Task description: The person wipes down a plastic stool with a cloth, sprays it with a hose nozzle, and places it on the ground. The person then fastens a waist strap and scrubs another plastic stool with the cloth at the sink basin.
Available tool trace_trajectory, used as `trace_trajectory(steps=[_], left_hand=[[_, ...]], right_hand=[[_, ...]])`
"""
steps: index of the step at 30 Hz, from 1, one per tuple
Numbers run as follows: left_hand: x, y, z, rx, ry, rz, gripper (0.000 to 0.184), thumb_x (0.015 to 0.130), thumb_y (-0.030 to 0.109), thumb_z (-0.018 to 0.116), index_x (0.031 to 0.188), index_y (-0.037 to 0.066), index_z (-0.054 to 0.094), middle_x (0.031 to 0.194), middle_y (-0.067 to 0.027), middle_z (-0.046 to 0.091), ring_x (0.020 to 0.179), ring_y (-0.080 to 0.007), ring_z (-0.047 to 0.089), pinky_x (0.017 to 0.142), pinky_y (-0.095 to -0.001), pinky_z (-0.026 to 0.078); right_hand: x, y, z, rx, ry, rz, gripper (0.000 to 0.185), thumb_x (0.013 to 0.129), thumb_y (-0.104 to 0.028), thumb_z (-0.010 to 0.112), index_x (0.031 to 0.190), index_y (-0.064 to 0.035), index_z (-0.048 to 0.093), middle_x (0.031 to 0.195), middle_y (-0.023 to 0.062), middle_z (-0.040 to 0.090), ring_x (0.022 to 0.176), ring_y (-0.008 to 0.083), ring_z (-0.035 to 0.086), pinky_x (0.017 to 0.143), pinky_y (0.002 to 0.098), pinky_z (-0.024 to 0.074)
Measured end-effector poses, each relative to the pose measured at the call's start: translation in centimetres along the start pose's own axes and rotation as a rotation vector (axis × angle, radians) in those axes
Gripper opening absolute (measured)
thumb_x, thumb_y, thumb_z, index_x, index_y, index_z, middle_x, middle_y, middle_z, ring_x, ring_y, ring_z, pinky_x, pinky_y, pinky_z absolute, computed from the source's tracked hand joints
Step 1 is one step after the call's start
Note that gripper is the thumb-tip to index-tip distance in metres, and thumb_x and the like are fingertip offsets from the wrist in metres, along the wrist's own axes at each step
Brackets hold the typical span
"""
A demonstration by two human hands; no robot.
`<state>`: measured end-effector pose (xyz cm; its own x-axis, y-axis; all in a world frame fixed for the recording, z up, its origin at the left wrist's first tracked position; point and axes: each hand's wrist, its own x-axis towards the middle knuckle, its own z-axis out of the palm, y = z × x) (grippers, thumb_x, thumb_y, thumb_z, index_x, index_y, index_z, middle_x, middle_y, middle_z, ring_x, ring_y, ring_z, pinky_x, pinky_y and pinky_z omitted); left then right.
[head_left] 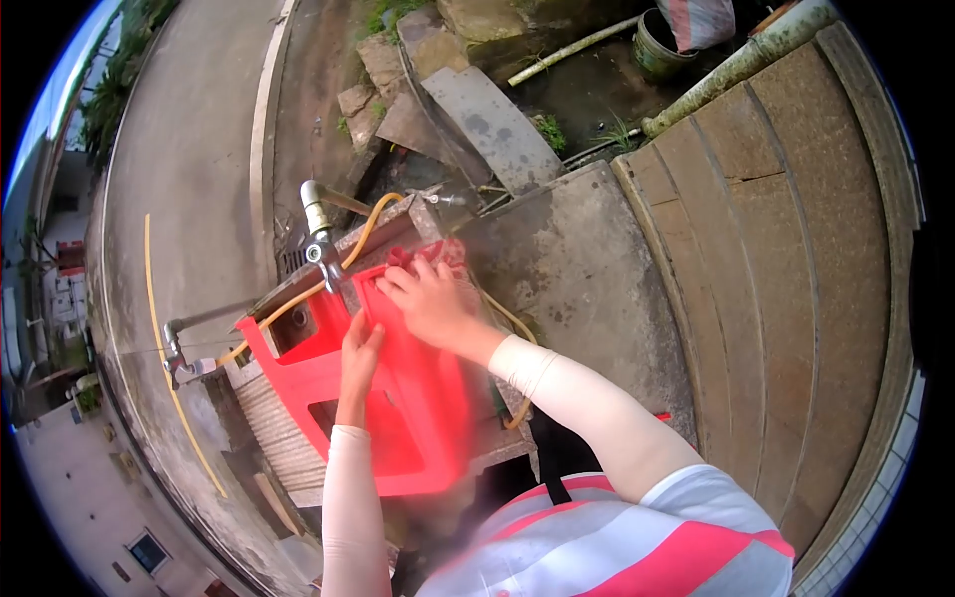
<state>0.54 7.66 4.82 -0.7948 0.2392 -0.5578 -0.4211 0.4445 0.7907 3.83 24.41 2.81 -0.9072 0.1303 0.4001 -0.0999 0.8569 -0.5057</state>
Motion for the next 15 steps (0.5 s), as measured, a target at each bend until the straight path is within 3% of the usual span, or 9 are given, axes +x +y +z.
trace_trajectory(steps=[3,6,8,10,11,12,14,15], left_hand=[[0.2,-1.2,-0.5,-0.010,0.017,0.016,0.050,0.095,0.012,0.056,0.139,-0.005,0.040,0.127,-0.0104,0.056,0.112,-0.0153,0.054,0.095,-0.0274,0.043],[1.1,-3.1,-2.0,-0.060,0.028,0.028,0.053,0.095,0.013,0.058,0.139,-0.007,0.037,0.125,-0.0100,0.056,0.110,-0.0143,0.054,0.095,-0.0269,0.043],[1.3,-3.1,-1.8,-0.015,0.020,0.061,0.054,0.096,0.013,0.058,0.140,-0.008,0.036,0.124,-0.0096,0.057,0.109,-0.0133,0.054,0.095,-0.0261,0.043],[1.0,-3.4,-1.5,-0.044,0.051,0.055,0.041,0.097,0.011,0.055,0.134,-0.004,0.045,0.119,-0.0044,0.060,0.106,-0.0097,0.055,0.093,-0.0236,0.043],[0.8,-3.2,-1.1,0.010,0.083,0.062,0.036,0.097,0.009,0.055,0.130,-0.003,0.048,0.115,-0.0025,0.061,0.102,-0.0086,0.055,0.089,-0.0229,0.044],[0.8,-2.9,-1.1,0.003,0.071,0.076,0.035,0.097,0.009,0.055,0.129,-0.002,0.049,0.114,-0.0022,0.061,0.101,-0.0086,0.055,0.089,-0.0228,0.044],[0.7,-2.5,-1.3,-0.004,0.035,0.098,0.031,0.096,0.009,0.055,0.126,-0.001,0.050,0.112,-0.0015,0.061,0.100,-0.0087,0.056,0.087,-0.0226,0.044],[0.8,-2.3,-1.2,0.016,0.059,0.078,0.029,0.094,0.003,0.053,0.123,0.001,0.052,0.110,-0.0011,0.062,0.096,-0.0094,0.056,0.085,-0.0228,0.045]], right_hand=[[-1.5,0.1,0.3,0.234,0.054,0.226,0.035,0.074,-0.007,0.058,0.106,-0.0143,0.070,0.103,-0.0004,0.059,0.091,0.0248,0.051,0.074,0.0388,0.0405],[-4.6,1.1,3.4,0.471,-0.004,0.582,0.037,0.074,-0.002,0.056,0.106,-0.0138,0.070,0.100,-0.0001,0.061,0.089,0.0271,0.053,0.077,0.0383,0.0446],[-5.5,1.5,4.0,0.539,0.024,0.614,0.037,0.074,0.001,0.055,0.105,-0.0116,0.070,0.104,0.0005,0.063,0.089,0.0296,0.055,0.083,0.0367,0.0474],[-5.5,1.5,4.6,0.692,0.117,0.750,0.037,0.074,0.001,0.055,0.106,-0.0105,0.070,0.107,0.0011,0.063,0.091,0.0298,0.055,0.084,0.0370,0.0474],[-4.4,1.5,3.6,0.688,0.051,0.767,0.038,0.075,0.001,0.054,0.109,-0.0087,0.068,0.112,0.0018,0.063,0.094,0.0307,0.055,0.087,0.0365,0.0462],[-3.9,1.1,4.4,0.562,0.055,0.637,0.038,0.075,0.000,0.055,0.109,-0.0100,0.068,0.114,0.0002,0.061,0.097,0.0293,0.053,0.089,0.0385,0.0435],[-3.4,-1.3,2.7,0.401,0.033,0.478,0.036,0.076,-0.004,0.058,0.111,-0.0081,0.067,0.124,0.0004,0.058,0.101,0.0269,0.054,0.084,0.0371,0.0427],[-3.3,-2.7,1.1,0.379,0.009,0.434,0.038,0.074,-0.005,0.059,0.111,-0.0084,0.066,0.124,-0.0006,0.057,0.100,0.0255,0.052,0.083,0.0376,0.0411]])
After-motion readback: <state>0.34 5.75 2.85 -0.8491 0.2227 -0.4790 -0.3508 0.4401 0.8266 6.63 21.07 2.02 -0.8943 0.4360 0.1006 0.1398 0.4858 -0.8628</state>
